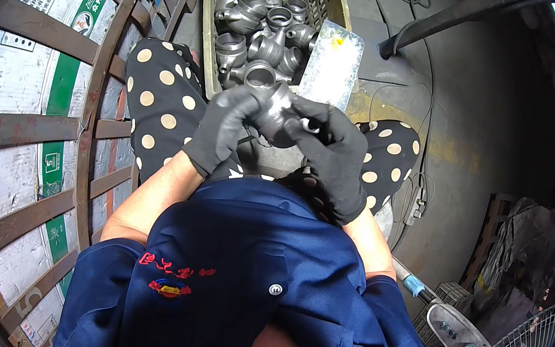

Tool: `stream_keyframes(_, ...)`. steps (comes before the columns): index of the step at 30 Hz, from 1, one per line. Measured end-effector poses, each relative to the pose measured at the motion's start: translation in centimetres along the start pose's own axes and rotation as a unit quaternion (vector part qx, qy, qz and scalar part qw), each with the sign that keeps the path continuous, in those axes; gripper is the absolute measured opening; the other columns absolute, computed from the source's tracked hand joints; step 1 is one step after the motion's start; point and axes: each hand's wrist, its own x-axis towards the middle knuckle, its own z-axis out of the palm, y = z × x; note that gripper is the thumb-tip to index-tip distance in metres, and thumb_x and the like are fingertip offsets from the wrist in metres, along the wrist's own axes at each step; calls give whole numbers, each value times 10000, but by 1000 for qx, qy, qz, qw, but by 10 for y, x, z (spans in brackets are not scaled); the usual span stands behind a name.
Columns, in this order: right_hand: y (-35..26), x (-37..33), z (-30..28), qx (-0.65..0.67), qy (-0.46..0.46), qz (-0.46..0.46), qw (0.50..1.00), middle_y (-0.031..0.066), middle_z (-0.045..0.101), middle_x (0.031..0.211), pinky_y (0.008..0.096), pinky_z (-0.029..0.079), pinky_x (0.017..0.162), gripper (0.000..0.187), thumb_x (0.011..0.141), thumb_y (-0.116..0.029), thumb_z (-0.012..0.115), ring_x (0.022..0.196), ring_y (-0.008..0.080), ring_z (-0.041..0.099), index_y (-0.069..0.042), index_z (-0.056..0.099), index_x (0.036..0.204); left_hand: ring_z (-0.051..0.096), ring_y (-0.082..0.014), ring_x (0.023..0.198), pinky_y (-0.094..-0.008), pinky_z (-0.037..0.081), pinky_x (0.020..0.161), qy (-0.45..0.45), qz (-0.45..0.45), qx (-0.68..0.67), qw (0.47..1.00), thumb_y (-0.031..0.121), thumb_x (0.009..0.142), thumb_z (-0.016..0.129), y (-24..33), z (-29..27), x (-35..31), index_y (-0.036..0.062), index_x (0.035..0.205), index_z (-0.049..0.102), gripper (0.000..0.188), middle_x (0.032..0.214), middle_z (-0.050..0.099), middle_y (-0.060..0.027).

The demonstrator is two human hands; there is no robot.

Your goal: The person scrapes metal castings using a hand tool, turning them by hand, and then stands up to transport the parts.

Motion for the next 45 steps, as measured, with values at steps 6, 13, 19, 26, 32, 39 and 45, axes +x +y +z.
stream_keyframes(6, -3, 5, -2, 55, 108, 94, 988, 22, 677, 861, 230, 474, 659, 278, 778, -99, 727, 712, 79, 569, -18, 699, 1043, 584, -234, 1095, -440, 535, 864, 58, -152, -336, 928, 357, 945, 579, -38, -10, -4, 71, 1299, 508, 460, 1185, 607, -91)
stream_keyframes(13, -24, 0, 20, 141, -48, 106, 983, 37, 674, 860, 228, 472, 659, 264, 830, -119, 699, 747, 68, 589, -14, 669, 1071, 509, -333, 1228, -503, 373, 1085, -160, -181, -628, 740, 569, 984, 328, -54, 4, 23, 38, 1405, 360, 678, 1348, 500, -196)
stream_keyframes(19, 0, 24, 2, 93, 42, 80, 992, 122, 656, 1118, 288, 491, 841, 543, 837, -203, 714, 988, 178, 624, -48, 544, 1328, 600, -320, 1103, -463, 528, 930, -84, -144, -576, 800, 579, 983, 330, -36, 11, 15, 33, 1370, 407, 673, 1270, 547, -195)
stream_keyframes(26, 2, 43, 17, -121, -44, 35, 991, 161, 628, 1173, 375, 483, 911, 775, 763, -319, 777, 1096, 304, 619, -72, 430, 1411, 645, -248, 1000, -360, 569, 834, -38, -95, -361, 927, 550, 973, 425, -36, 15, 13, 19, 1302, 474, 626, 1145, 621, -144)
stream_keyframes(32, 17, 42, 15, 161, -68, 119, 977, 97, 668, 1105, 270, 502, 777, 544, 847, -117, 671, 899, 136, 628, -19, 500, 1353, 646, -247, 1013, -430, 589, 801, -65, -170, -543, 820, 592, 974, 357, -37, 7, 16, 82, 1333, 457, 632, 1182, 605, -124)
stream_keyframes(39, 11, 30, 6, 222, 37, 133, 965, 100, 657, 1116, 238, 489, 810, 488, 896, -66, 607, 973, 119, 597, 38, 484, 1356, 648, -323, 1028, -534, 599, 742, -108, -241, -550, 792, 632, 946, 361, -18, 6, 10, 109, 1346, 458, 666, 1206, 592, -145)
stream_keyframes(45, 0, 22, 9, 167, 40, 126, 977, 120, 634, 1181, 287, 456, 934, 500, 886, -87, 635, 1074, 146, 566, 35, 492, 1350, 647, -325, 1030, -548, 596, 739, -96, -243, -568, 781, 584, 963, 357, -15, 10, 10, 93, 1338, 466, 627, 1195, 596, -164)
